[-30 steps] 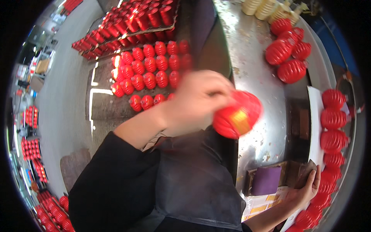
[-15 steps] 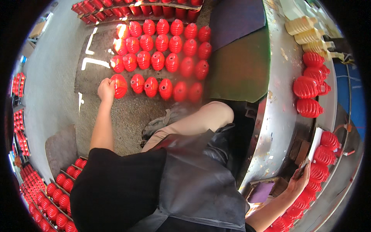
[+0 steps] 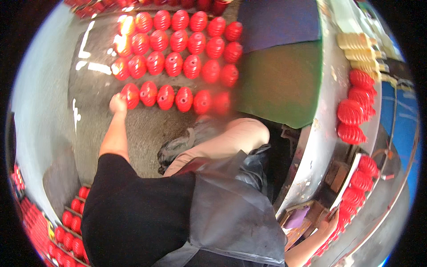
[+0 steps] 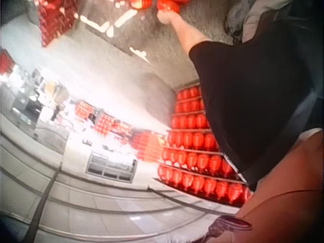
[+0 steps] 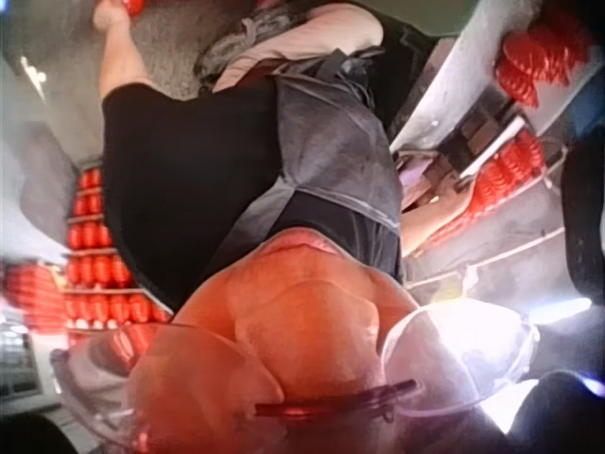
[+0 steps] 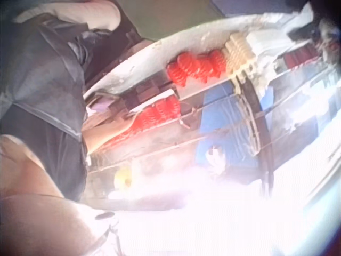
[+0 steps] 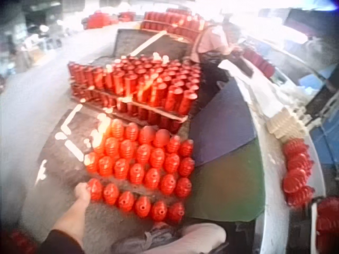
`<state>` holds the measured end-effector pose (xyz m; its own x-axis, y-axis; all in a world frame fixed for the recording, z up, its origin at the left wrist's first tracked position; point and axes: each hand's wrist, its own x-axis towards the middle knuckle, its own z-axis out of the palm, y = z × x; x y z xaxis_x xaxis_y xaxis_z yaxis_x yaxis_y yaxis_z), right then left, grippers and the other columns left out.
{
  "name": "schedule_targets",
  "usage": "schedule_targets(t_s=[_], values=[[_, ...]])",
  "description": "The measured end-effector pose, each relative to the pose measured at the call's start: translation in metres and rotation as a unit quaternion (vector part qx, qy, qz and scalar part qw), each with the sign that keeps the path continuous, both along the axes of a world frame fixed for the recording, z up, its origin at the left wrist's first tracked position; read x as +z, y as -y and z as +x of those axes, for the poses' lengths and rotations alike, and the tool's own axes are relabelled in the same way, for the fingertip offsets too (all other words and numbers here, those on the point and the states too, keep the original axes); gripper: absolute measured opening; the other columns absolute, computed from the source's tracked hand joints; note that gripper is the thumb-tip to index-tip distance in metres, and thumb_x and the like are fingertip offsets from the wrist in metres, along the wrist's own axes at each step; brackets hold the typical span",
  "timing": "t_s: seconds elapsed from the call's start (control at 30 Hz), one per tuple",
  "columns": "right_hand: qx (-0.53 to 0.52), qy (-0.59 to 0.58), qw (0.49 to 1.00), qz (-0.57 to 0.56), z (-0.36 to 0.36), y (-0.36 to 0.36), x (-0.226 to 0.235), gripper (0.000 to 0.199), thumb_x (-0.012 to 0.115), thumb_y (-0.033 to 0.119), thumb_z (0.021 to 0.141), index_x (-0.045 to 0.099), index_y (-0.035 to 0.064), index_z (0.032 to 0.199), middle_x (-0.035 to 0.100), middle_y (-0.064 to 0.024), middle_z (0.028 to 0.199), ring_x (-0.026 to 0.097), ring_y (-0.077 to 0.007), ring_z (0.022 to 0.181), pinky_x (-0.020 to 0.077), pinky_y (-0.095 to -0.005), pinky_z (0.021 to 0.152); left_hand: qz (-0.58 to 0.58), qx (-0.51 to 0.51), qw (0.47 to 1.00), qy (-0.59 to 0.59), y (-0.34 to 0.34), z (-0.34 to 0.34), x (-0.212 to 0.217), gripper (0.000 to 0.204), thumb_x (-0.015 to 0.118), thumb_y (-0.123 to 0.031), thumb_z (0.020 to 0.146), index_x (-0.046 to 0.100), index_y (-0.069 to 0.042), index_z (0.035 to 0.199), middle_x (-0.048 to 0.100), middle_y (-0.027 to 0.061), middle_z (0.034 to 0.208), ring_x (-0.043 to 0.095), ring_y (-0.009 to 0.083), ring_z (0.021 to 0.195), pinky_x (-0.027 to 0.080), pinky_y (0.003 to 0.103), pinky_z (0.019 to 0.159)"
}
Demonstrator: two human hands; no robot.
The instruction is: The person removes a label from a cream-colored bottle using scissors, then applies gold labels to red bottles. The person handles multiple bottles and labels, placing finished bottles on the floor.
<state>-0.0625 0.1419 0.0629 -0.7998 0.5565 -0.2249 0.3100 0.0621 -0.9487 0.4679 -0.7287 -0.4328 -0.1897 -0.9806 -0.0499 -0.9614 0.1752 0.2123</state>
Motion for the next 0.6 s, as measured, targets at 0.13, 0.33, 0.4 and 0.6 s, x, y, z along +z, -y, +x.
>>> schedule_targets(t_s=[0.13,0.33,0.4,0.6], values=[[0.069,0.013,0.995,-0.076,0.028,-0.021,0.014,0.022,0.064,0.018,0.102,0.071,0.0044,0.117,0.076,-0.0108,0.108,0.075,-0.0216,0.093,0.0640,-0.0328,0.075,0.123,0.058,0.991,0.000,0.014,0.008,-0.020,0.024,0.071,-0.034,0.094,0.072,-0.011,0.098,0.073,0.0151,0.102,0.070,0.0387,0.092,0.056,0.053,0.079],[0.031,-0.005,0.988,-0.151,0.043,0.007,0.015,0.040,0.053,0.012,0.099,0.063,0.0038,0.137,0.070,-0.0170,0.131,0.069,-0.0340,0.117,0.0561,-0.0539,0.104,0.137,0.028,0.990,-0.026,0.017,0.024,-0.033,0.029,0.067,-0.026,0.096,0.077,-0.010,0.117,0.077,0.0206,0.108,0.073,0.0404,0.100,0.057,0.052,0.087],[0.082,-0.012,0.989,-0.126,0.033,0.034,0.017,0.035,0.051,0.011,0.100,0.066,0.0027,0.130,0.073,-0.0165,0.123,0.072,-0.0312,0.109,0.0610,-0.0506,0.094,0.161,0.040,0.986,-0.016,0.019,0.024,-0.033,0.035,0.065,-0.024,0.096,0.074,-0.009,0.126,0.076,0.0203,0.115,0.073,0.0389,0.104,0.056,0.049,0.090],[0.173,-0.004,0.976,0.133,-0.037,0.152,0.017,0.029,0.070,0.033,0.097,0.069,0.0042,0.100,0.068,-0.0058,0.077,0.061,-0.0143,0.057,0.0439,-0.0287,0.045,0.148,0.052,0.981,-0.110,0.006,-0.027,0.006,0.040,0.067,-0.016,0.096,0.066,0.000,0.133,0.074,0.0203,0.123,0.070,0.0356,0.115,0.053,0.044,0.101]])
